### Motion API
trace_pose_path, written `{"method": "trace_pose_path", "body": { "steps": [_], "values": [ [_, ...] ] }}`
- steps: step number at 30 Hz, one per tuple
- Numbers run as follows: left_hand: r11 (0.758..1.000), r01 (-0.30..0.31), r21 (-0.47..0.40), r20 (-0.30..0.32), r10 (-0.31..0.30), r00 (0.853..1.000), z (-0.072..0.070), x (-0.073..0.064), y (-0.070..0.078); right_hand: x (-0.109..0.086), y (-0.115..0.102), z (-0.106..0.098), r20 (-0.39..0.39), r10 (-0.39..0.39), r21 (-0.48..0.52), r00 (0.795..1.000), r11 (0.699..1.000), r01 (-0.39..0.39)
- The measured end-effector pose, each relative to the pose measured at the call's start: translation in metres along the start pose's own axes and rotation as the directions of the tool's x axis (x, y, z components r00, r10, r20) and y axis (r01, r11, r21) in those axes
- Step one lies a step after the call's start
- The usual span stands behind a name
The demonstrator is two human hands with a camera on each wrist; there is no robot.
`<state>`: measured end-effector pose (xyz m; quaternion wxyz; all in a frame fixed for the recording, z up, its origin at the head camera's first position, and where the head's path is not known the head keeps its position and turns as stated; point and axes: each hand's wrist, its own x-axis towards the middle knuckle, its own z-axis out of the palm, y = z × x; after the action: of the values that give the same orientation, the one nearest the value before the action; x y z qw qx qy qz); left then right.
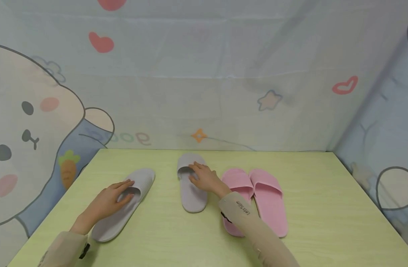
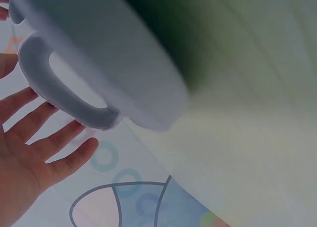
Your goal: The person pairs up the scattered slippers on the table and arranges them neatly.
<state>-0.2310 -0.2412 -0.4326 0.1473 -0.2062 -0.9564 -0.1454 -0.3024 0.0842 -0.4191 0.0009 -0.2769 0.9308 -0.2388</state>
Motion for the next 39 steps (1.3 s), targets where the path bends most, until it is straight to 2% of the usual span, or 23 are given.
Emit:
{"method": "trace_pose_path", "body": {
  "steps": [9,14,18,25,32,39],
  "values": [
    [1.000,-0.002,-0.001,0.004,0.002,1.000,-0.001,-0.001,0.003,0.003,-0.003,0.001,0.049,0.064,-0.038,0.997,0.997,-0.063],
    [1.000,-0.021,-0.004,0.007,0.021,1.000,-0.002,-0.002,0.003,0.003,-0.009,0.001,0.071,0.101,-0.103,0.992,0.990,-0.093],
    [1.000,-0.019,-0.011,0.030,0.019,0.999,-0.003,-0.004,0.004,0.002,-0.013,0.003,0.076,0.116,-0.170,0.990,0.980,-0.102],
    [1.000,0.004,-0.009,0.068,-0.004,0.998,-0.004,-0.005,0.004,0.002,-0.016,0.004,0.064,0.121,-0.227,0.991,0.968,-0.103],
    [1.000,0.024,0.002,0.098,-0.024,0.995,-0.005,-0.006,0.006,0.002,-0.016,0.003,0.049,0.123,-0.252,0.991,0.962,-0.107],
    [0.999,0.015,0.029,0.104,-0.018,0.994,-0.006,-0.006,0.007,0.003,-0.015,0.005,0.060,0.147,-0.232,0.987,0.964,-0.129]
  ]
}}
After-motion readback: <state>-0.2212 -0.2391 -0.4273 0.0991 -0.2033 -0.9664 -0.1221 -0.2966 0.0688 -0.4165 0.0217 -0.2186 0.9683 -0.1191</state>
